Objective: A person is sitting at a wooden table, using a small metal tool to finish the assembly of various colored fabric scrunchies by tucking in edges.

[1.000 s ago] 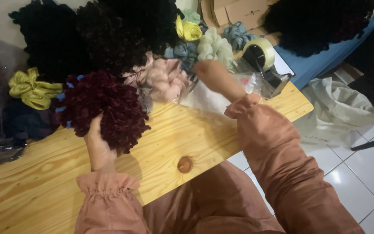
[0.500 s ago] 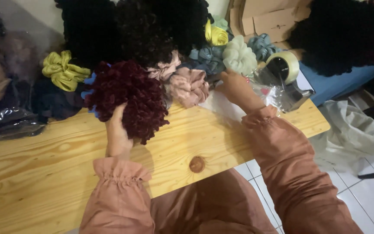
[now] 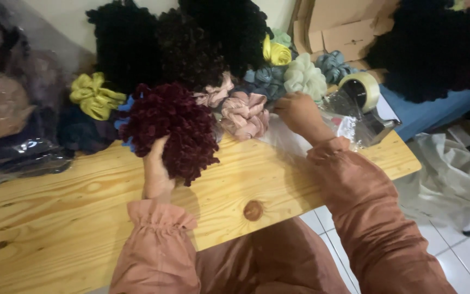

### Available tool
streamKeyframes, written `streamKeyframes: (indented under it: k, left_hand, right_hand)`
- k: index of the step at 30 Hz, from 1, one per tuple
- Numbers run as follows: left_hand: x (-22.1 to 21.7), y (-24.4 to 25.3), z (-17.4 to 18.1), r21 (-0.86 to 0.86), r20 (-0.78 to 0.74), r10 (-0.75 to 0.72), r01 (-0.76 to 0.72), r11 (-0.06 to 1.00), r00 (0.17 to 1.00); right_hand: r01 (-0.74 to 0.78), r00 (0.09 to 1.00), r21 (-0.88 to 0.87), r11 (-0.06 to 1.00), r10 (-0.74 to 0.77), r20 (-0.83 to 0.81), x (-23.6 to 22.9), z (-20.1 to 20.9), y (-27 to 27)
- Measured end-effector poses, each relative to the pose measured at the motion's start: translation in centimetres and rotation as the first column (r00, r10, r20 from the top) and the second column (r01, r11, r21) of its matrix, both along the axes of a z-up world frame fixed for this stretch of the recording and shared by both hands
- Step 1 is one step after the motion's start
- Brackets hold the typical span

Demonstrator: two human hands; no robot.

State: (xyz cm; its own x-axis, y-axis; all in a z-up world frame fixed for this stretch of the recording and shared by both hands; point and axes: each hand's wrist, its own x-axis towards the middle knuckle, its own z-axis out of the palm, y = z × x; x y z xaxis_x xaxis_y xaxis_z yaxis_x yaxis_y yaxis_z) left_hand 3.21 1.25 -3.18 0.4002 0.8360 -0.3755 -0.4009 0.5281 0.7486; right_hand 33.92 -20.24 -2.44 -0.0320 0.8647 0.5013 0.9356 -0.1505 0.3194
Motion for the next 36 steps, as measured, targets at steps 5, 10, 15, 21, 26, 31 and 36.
streamKeyframes:
  k: [5, 10, 15, 21, 26, 31, 36]
  left_hand:
    - [-0.1, 0.3, -0.8, -0.011, 0.004, -0.057, 0.057, 0.998, 0.998]
    - [-0.7, -1.8, 2.6, -0.042, -0.016, -0.077, 0.076, 0.996, 0.997]
    - [-0.3, -0.5, -1.1, -0.045, -0.078, -0.168, 0.165, 0.985, 0.983]
    - [0.8, -4.4, 5.6, 0.177, -0.144, -0.198, 0.223, 0.959, 0.969]
    - [2.1, -6.1, 10.4, 0.437, -0.139, -0.185, 0.228, 0.870, 0.973]
    - [3.4, -3.8, 6.8, 0.874, -0.252, -0.051, 0.250, 0.416, 0.966]
    - [4.2, -2.0, 1.9, 0.884, -0.166, -0.143, 0.212, 0.418, 0.976]
  right_hand:
    - [0.318, 0.763, 0.096, 0.943, -0.194, -0.616, 0.4, -0.2, 0.1]
    - [0.555, 0.329, 0.018, 0.832, -0.200, -0.923, 0.8, 0.2, 0.3]
    - [0.439, 0.103, 0.387, 0.811, 0.382, -0.918, -2.0, 1.7, 0.8]
    - [0.208, -0.125, 0.380, 0.901, 0.410, -0.904, -9.1, 6.2, 2.5]
    - [0.146, -0.081, 0.405, 0.903, 0.418, -0.905, -12.1, 5.2, 6.1]
    - [0.166, -0.044, 0.326, 0.931, 0.337, -0.941, -13.9, 8.1, 5.9]
    - [0.098, 0.162, 0.296, 0.950, 0.278, -0.947, -12.5, 4.4, 5.9]
